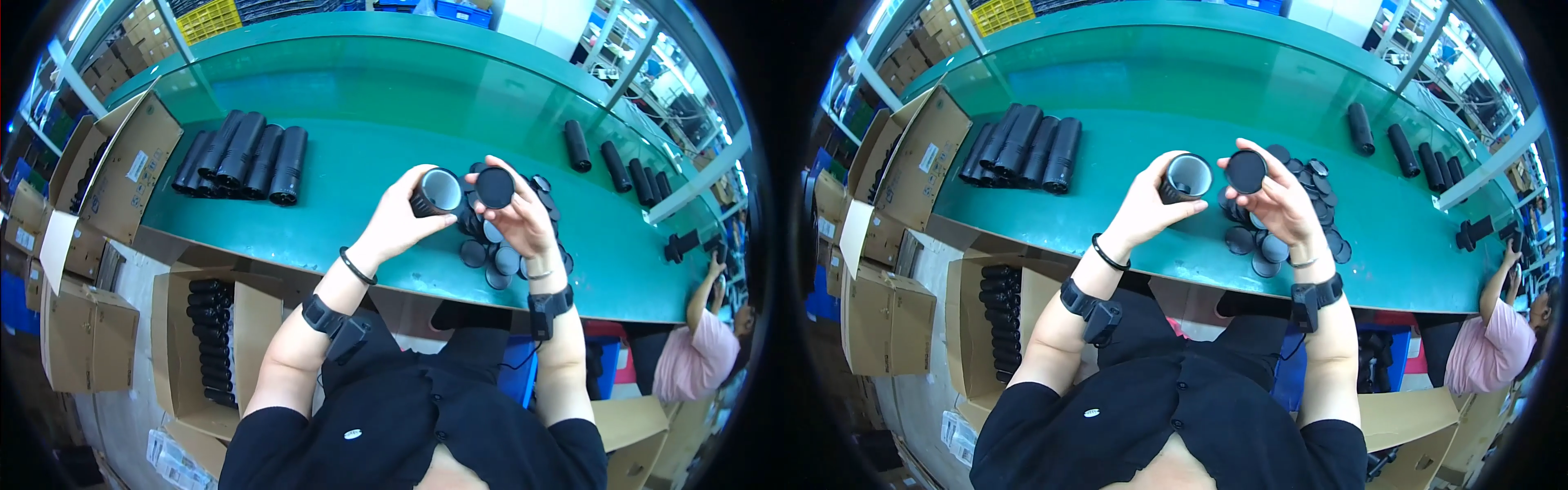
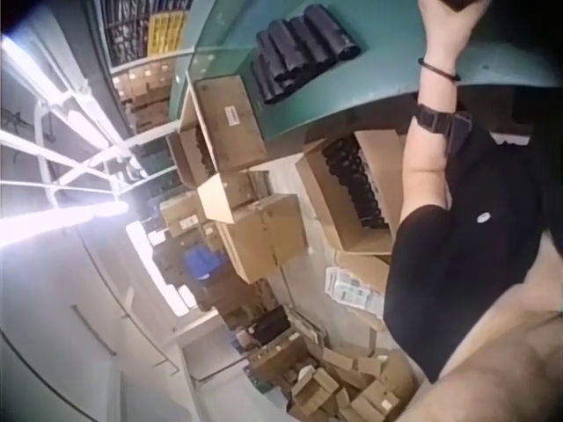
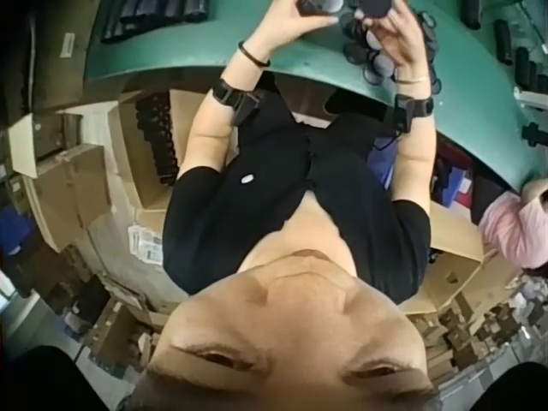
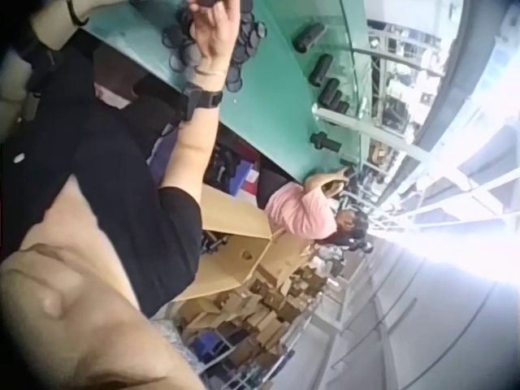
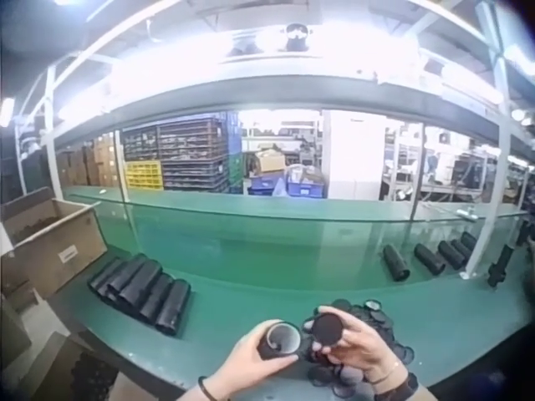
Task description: The person picks up a black cylinder, fits a round cap onto its end, and presses it into place before setting it on the workbench. After repeating this process, they retrieve a base from a box, attach it to a cylinder, and place the assembled unit onto the table.
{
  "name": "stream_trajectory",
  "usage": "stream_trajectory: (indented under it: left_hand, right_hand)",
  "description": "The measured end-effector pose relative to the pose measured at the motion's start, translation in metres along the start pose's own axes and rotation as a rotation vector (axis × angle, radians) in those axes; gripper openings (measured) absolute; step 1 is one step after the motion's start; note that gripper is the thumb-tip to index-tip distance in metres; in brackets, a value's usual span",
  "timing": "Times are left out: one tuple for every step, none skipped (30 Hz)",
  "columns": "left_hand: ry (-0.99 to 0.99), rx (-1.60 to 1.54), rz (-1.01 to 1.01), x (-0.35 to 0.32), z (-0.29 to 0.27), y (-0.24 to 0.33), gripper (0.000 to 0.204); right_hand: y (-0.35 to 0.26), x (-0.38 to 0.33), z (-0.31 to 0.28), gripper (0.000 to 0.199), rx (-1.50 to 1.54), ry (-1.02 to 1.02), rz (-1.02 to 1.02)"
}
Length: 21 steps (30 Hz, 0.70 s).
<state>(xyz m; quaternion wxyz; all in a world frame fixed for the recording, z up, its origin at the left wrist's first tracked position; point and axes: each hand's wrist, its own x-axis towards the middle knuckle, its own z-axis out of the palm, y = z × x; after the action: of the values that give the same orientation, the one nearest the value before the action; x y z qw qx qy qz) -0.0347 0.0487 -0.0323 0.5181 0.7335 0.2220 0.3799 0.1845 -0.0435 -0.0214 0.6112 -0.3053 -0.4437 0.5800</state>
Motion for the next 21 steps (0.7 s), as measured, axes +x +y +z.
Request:
stream_trajectory:
  left_hand:
    - [-0.015,-0.031,0.023,0.001,0.002,-0.002,0.066]
    - [-0.031,0.004,0.035,-0.001,0.004,-0.003,0.068]
    - [-0.051,0.020,0.066,-0.001,0.004,-0.010,0.068]
    - [-0.061,0.070,0.090,-0.001,0.007,-0.010,0.068]
    - [-0.076,0.117,0.112,-0.002,0.010,-0.005,0.067]
    - [-0.096,0.171,0.090,-0.005,0.012,0.000,0.069]
    - [-0.095,0.169,0.088,-0.005,0.014,-0.002,0.069]
    - [-0.101,0.175,0.115,-0.004,0.016,-0.006,0.068]
    - [-0.107,0.180,0.143,-0.004,0.018,-0.009,0.068]
    - [-0.099,0.185,0.139,-0.006,0.019,-0.008,0.070]
    - [-0.096,0.181,0.137,-0.006,0.021,-0.009,0.070]
    - [-0.088,0.214,0.157,-0.007,0.022,-0.009,0.070]
    - [-0.079,0.249,0.177,-0.007,0.022,-0.007,0.070]
    - [-0.075,0.247,0.173,-0.008,0.022,-0.005,0.070]
    - [-0.095,0.254,0.175,-0.010,0.021,-0.002,0.071]
    - [-0.114,0.261,0.179,-0.010,0.020,0.001,0.073]
    - [-0.109,0.259,0.177,-0.010,0.019,0.001,0.073]
    - [-0.128,0.281,0.156,-0.010,0.018,0.001,0.074]
    - [-0.153,0.302,0.139,-0.009,0.019,0.001,0.076]
    - [-0.154,0.299,0.140,-0.008,0.022,-0.001,0.076]
    - [-0.125,0.285,0.158,-0.008,0.025,-0.005,0.075]
  right_hand:
    - [-0.004,-0.003,0.000,0.077,-0.089,0.014,-0.020]
    - [-0.011,-0.004,0.002,0.075,-0.273,0.010,-0.034]
    - [-0.018,-0.005,0.007,0.073,-0.455,0.006,-0.051]
    - [-0.023,-0.005,0.016,0.068,-0.661,0.022,-0.113]
    - [-0.033,-0.005,0.027,0.068,-0.916,0.010,-0.144]
    - [-0.038,-0.005,0.038,0.066,-1.016,-0.007,-0.188]
    - [-0.040,-0.004,0.045,0.065,-1.120,-0.023,-0.233]
    - [-0.038,-0.004,0.048,0.065,-1.171,-0.048,-0.254]
    - [-0.036,-0.004,0.050,0.065,-1.222,-0.073,-0.275]
    - [-0.035,-0.003,0.053,0.068,-1.257,-0.071,-0.284]
    - [-0.033,-0.004,0.051,0.068,-1.259,-0.074,-0.279]
    - [-0.030,-0.005,0.047,0.067,-1.248,-0.065,-0.293]
    - [-0.028,-0.006,0.045,0.066,-1.237,-0.057,-0.308]
    - [-0.028,-0.006,0.045,0.066,-1.237,-0.061,-0.305]
    - [-0.028,-0.007,0.046,0.063,-1.236,-0.046,-0.295]
    - [-0.029,-0.007,0.047,0.061,-1.236,-0.030,-0.286]
    - [-0.029,-0.007,0.049,0.061,-1.237,-0.036,-0.284]
    - [-0.028,-0.006,0.051,0.059,-1.261,-0.016,-0.283]
    - [-0.028,-0.008,0.052,0.057,-1.286,0.010,-0.283]
    - [-0.029,-0.008,0.053,0.057,-1.289,0.011,-0.282]
    - [-0.030,-0.009,0.055,0.057,-1.336,0.015,-0.286]
